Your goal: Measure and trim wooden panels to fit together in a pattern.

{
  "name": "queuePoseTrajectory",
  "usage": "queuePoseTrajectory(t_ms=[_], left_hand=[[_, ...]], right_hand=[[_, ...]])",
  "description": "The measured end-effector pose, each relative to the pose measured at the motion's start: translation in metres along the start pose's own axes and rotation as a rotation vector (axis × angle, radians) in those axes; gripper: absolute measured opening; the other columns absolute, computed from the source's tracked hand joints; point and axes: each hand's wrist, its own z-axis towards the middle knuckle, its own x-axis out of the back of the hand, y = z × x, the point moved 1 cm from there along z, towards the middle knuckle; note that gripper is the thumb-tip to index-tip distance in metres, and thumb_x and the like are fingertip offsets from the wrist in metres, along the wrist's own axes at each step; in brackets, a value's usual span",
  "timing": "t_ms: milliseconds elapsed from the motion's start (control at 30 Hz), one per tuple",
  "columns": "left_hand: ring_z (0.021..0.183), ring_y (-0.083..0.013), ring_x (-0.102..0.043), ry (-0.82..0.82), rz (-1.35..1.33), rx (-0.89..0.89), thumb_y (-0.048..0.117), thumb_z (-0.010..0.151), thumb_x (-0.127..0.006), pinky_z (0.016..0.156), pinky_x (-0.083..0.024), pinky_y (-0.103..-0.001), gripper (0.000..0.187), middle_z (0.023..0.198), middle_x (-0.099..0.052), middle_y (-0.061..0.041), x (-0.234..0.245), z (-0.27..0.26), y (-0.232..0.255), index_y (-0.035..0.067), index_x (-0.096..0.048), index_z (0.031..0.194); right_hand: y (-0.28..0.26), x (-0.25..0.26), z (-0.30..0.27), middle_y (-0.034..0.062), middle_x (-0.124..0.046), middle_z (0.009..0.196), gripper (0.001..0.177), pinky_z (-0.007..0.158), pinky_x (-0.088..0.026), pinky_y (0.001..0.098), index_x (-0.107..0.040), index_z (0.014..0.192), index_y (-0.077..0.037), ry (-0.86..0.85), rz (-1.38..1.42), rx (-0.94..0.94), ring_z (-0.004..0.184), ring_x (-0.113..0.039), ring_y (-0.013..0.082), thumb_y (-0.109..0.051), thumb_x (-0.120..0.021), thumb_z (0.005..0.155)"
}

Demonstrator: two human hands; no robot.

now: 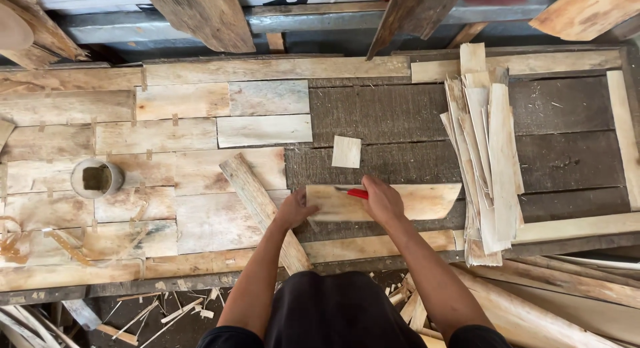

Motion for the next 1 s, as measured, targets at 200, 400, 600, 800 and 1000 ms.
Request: queuePoseTrajectory(t_ms=[200,400,600,800,1000], left_hand=[[0.086,-0.0194,-0.073,-0.004,0.073,-0.008,0.037,0.095,-0.075,0.081,-0.057,-0.035,0.042,0.098,-0.079,-0.013,0.01,-0.012,0.018,0.002,-0.075,0.118],[0.092,-0.0079,-0.068,-0.009,-0.518,-0.128,0.023,0.105,-0.058,0.08,-0.055,-0.026,0.029,0.108,-0.078,-0.004,-0.005,0.005,0.006,0.002,-0.066,0.124],[0.095,-0.0078,-0.064,0.209,-0.707,-0.311,0.019,0.107,-0.062,0.081,-0.052,-0.025,0.027,0.11,-0.075,-0.005,-0.002,0.027,-0.005,-0.001,-0.066,0.123],[0.079,-0.0205,-0.06,0.369,-0.579,0.094,0.024,0.105,-0.055,0.069,-0.055,-0.035,0.034,0.101,-0.074,-0.013,0.036,0.002,0.089,0.003,-0.068,0.129],[0.104,-0.0181,-0.066,0.772,-0.501,-0.258,0.018,0.105,-0.061,0.087,-0.055,-0.031,0.044,0.118,-0.074,-0.018,0.032,0.066,0.046,-0.002,-0.057,0.144]], right_hand=[[0.0,0.005,0.023,0.0136,-0.068,0.106,0.028,0.079,-0.055,0.0511,-0.061,0.115,-0.009,-0.015,0.026,-0.067,0.093,-0.069,0.0373,-0.024,-0.067,0.092],[0.011,-0.014,0.036,0.0148,-0.067,0.107,0.035,0.08,-0.056,0.05,-0.069,0.119,-0.01,0.037,0.04,-0.128,0.09,-0.069,0.0365,-0.04,-0.059,0.104],[-0.005,-0.005,0.033,0.0173,-0.057,0.123,0.041,0.079,-0.059,0.0451,-0.063,0.139,-0.011,0.321,0.088,-0.145,0.095,-0.069,0.0345,-0.029,-0.061,0.102],[-0.002,-0.01,0.042,0.0254,-0.047,0.139,0.052,0.084,-0.059,0.0453,-0.055,0.146,-0.007,0.527,0.116,0.04,0.108,-0.065,0.0414,-0.01,-0.065,0.095],[0.038,-0.02,0.057,0.0211,-0.051,0.137,0.051,0.094,-0.055,0.0492,-0.054,0.15,-0.013,0.41,0.188,-0.048,0.119,-0.061,0.0422,-0.011,-0.065,0.1]])
